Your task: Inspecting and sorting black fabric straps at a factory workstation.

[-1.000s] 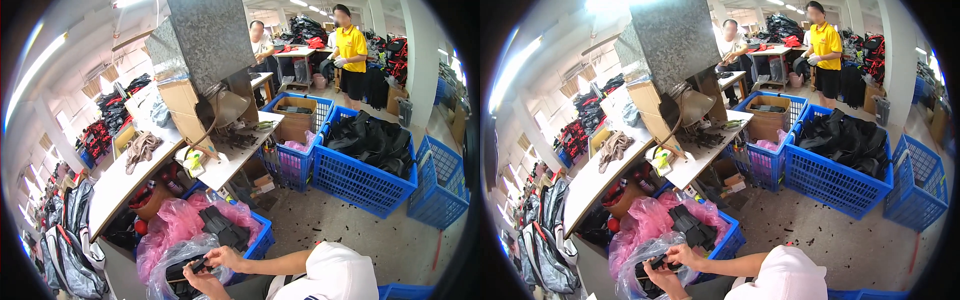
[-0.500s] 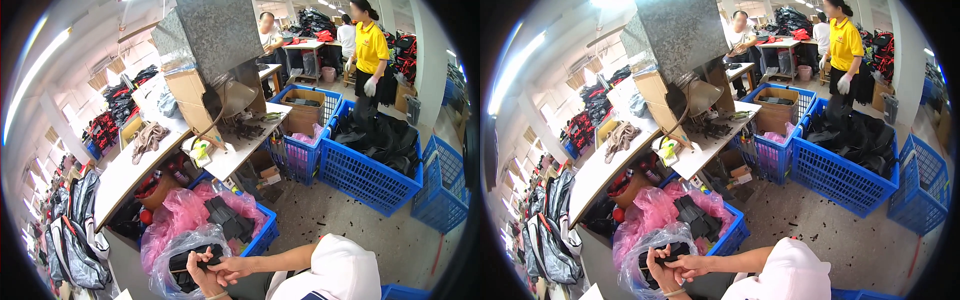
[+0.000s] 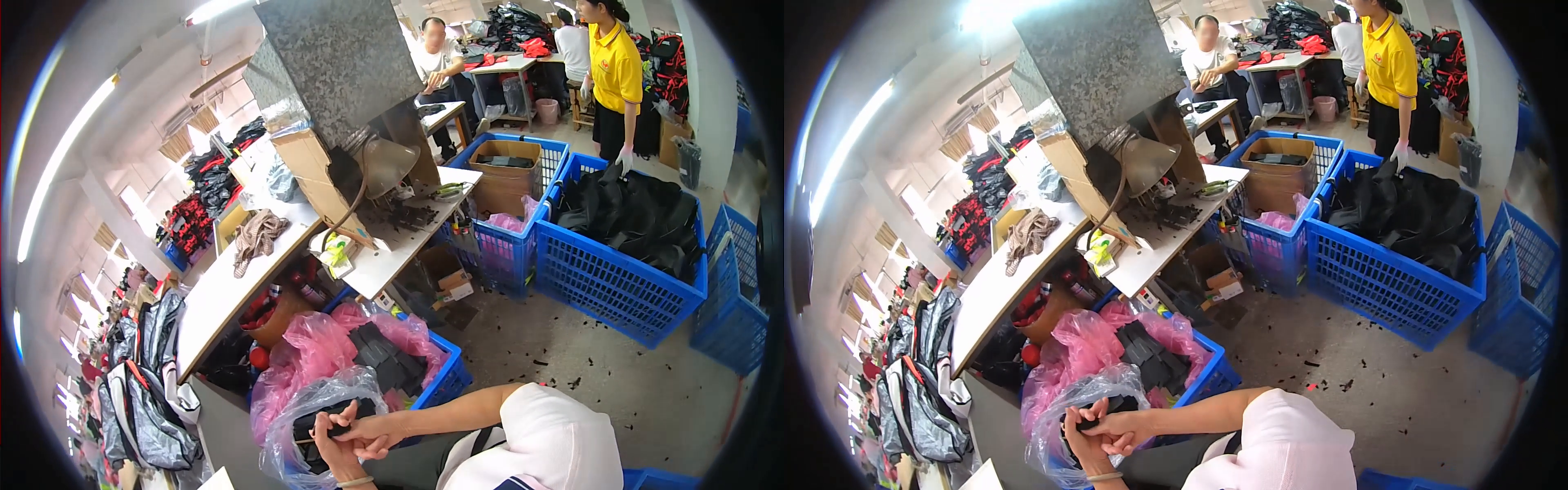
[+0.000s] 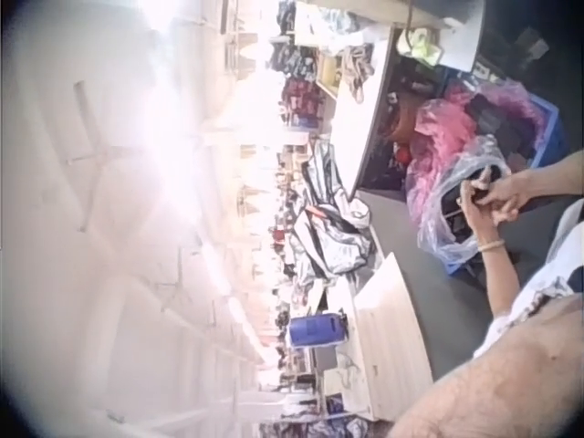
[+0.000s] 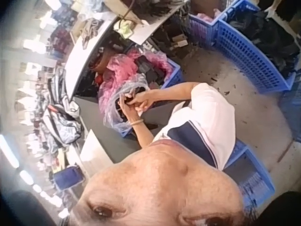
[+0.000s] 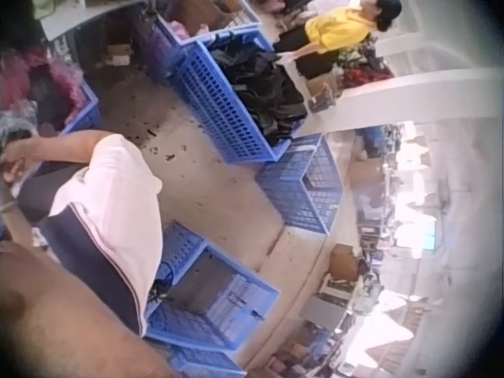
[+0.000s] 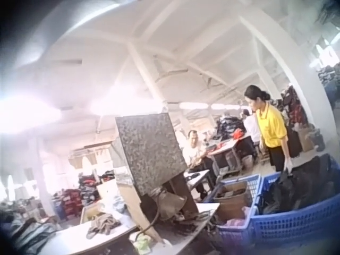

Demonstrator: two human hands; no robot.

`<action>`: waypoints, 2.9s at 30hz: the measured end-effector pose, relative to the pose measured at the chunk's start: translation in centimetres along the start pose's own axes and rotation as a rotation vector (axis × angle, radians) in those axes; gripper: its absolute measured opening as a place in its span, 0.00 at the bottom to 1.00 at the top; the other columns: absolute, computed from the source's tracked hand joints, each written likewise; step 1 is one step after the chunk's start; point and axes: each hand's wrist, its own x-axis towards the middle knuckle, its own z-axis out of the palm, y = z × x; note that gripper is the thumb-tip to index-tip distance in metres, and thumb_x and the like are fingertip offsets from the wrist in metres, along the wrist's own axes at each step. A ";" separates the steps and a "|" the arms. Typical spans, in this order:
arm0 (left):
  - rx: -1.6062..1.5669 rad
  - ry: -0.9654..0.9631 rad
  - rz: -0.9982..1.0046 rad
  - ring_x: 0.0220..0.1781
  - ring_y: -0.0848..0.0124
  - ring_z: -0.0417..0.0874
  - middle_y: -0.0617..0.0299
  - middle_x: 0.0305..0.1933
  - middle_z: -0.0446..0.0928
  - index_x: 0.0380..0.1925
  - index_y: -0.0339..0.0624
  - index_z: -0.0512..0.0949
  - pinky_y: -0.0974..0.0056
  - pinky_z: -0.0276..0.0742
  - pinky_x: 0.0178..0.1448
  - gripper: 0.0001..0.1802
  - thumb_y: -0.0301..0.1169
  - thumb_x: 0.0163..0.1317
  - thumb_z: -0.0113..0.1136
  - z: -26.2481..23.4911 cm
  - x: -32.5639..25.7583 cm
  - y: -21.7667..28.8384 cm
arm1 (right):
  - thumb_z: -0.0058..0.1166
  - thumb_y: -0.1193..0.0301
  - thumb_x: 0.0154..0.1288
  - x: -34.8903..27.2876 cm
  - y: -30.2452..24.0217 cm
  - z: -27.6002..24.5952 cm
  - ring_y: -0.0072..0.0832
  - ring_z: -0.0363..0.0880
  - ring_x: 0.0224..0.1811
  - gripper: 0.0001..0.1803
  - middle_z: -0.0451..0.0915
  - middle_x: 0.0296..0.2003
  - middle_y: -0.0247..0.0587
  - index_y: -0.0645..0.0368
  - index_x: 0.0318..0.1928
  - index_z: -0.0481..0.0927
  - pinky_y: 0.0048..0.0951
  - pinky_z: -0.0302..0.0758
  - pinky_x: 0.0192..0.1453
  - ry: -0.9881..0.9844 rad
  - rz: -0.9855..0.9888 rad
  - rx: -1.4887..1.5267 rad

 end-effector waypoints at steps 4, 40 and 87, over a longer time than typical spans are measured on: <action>0.018 0.258 -0.047 0.41 0.48 0.81 0.52 0.24 0.78 0.20 0.43 0.68 0.46 0.74 0.53 0.17 0.40 0.63 0.53 0.5 -1.0 -0.6 | 0.34 0.54 0.73 -0.7 -0.7 1.4 0.24 0.61 0.03 0.18 0.72 0.12 0.43 0.46 0.57 0.65 0.20 0.58 0.05 0.088 -0.011 -0.155; 0.782 0.660 -0.392 0.23 0.79 0.71 0.64 0.23 0.73 0.40 0.36 0.77 0.72 0.66 0.25 0.12 0.33 0.61 0.56 -17.6 -29.4 -4.7 | 0.39 0.48 0.67 6.4 -44.6 2.3 0.29 0.72 0.09 0.31 0.81 0.19 0.47 0.71 0.35 0.73 0.32 0.73 0.15 1.343 -0.597 -1.255; -0.427 0.349 -0.349 0.28 0.72 0.79 0.65 0.23 0.76 0.31 0.41 0.75 0.62 0.74 0.48 0.07 0.32 0.60 0.59 1.0 -2.8 -2.8 | 0.47 0.59 0.59 -6.8 3.4 2.5 0.48 0.80 0.26 0.17 0.79 0.20 0.49 0.61 0.25 0.78 0.47 0.76 0.30 0.772 -0.306 -1.947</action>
